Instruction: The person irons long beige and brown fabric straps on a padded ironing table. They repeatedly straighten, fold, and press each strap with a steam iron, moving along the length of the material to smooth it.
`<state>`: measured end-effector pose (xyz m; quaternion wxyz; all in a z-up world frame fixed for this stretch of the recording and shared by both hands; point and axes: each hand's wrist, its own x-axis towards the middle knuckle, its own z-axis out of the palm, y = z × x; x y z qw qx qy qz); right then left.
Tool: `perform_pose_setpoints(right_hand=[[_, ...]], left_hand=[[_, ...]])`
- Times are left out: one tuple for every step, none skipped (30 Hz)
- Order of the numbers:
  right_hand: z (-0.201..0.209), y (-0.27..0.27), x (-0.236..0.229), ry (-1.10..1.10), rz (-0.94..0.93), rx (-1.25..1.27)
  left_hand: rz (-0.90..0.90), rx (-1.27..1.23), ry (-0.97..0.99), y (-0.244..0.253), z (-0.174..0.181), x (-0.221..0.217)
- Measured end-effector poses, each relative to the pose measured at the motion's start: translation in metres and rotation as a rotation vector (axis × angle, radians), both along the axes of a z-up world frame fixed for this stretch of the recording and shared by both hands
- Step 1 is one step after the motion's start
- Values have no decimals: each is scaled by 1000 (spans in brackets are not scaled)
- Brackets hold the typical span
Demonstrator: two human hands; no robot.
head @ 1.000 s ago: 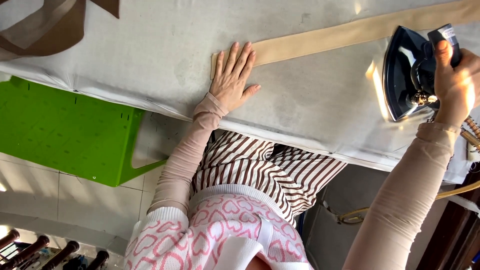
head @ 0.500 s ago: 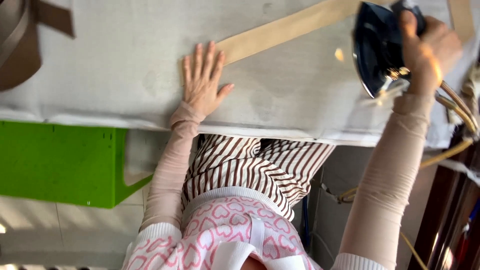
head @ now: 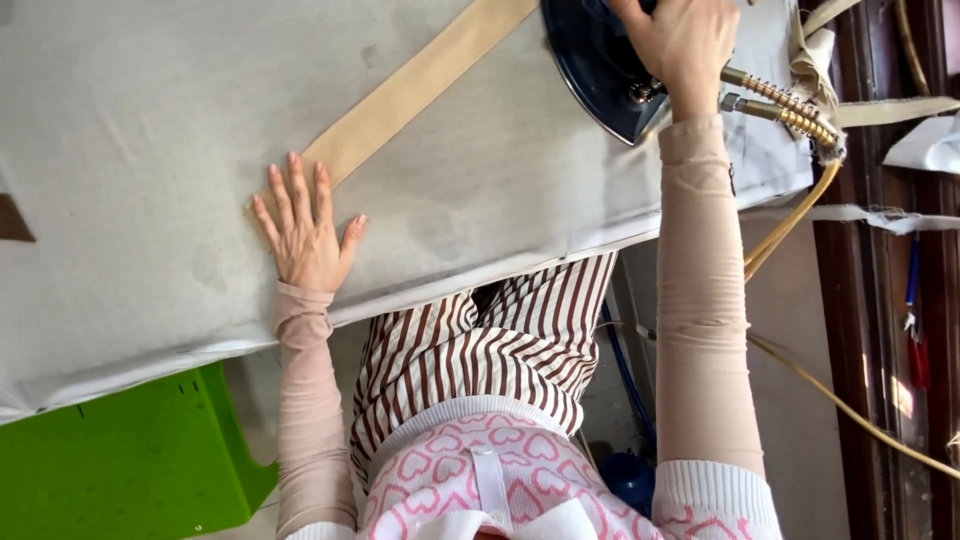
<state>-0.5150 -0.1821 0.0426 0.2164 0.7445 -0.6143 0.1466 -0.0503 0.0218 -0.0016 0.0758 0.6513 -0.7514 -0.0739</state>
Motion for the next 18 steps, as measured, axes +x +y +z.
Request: perform_pose_setpoints(right_hand=[[-1, 0, 0, -1, -6, -3], [-2, -1, 0, -4, -27, 33], [-3, -1, 0, -8, -47, 68], [-3, -1, 0, -9, -51, 65], [-4, -1, 0, -10, -58, 73], [-4, -1, -1, -10, -65, 81], [-2, -1, 1, -10, -68, 80], [0, 0, 2, -13, -41, 53], [2, 1, 4, -16, -13, 27], [2, 1, 4, -16, -15, 26], [2, 1, 4, -8, -22, 29], [2, 1, 4, -1, -28, 31], [3, 1, 4, 0, -29, 31], [3, 2, 4, -9, -20, 25], [4, 2, 5, -18, -11, 20], [4, 2, 5, -18, -12, 21], [4, 3, 5, -22, -9, 18], [5, 3, 5, -26, -7, 14]], left_hand=[[-6, -3, -1, 0, 1, 0], [-4, -5, -9, 0, 1, -1], [-1, -7, -17, 1, 2, -1], [-5, -10, -18, 0, 2, -1], [-2, 2, -17, 0, 3, -1], [2, 15, -16, 1, 3, -1], [-1, 13, -16, 1, 3, -1], [0, 8, -21, 1, 3, -1], [1, 2, -25, 1, 2, -1], [-1, 1, -25, 1, 2, -1], [2, 0, -29, 1, 2, -1], [6, -1, -33, 1, 3, -1], [5, -2, -32, 1, 4, -2], [4, -23, -31, 1, 6, -2], [4, -44, -29, 1, 7, -3], [3, -43, -29, 1, 6, -2], [0, -33, -24, 1, 5, -2], [-1, -22, -18, 1, 4, -2]])
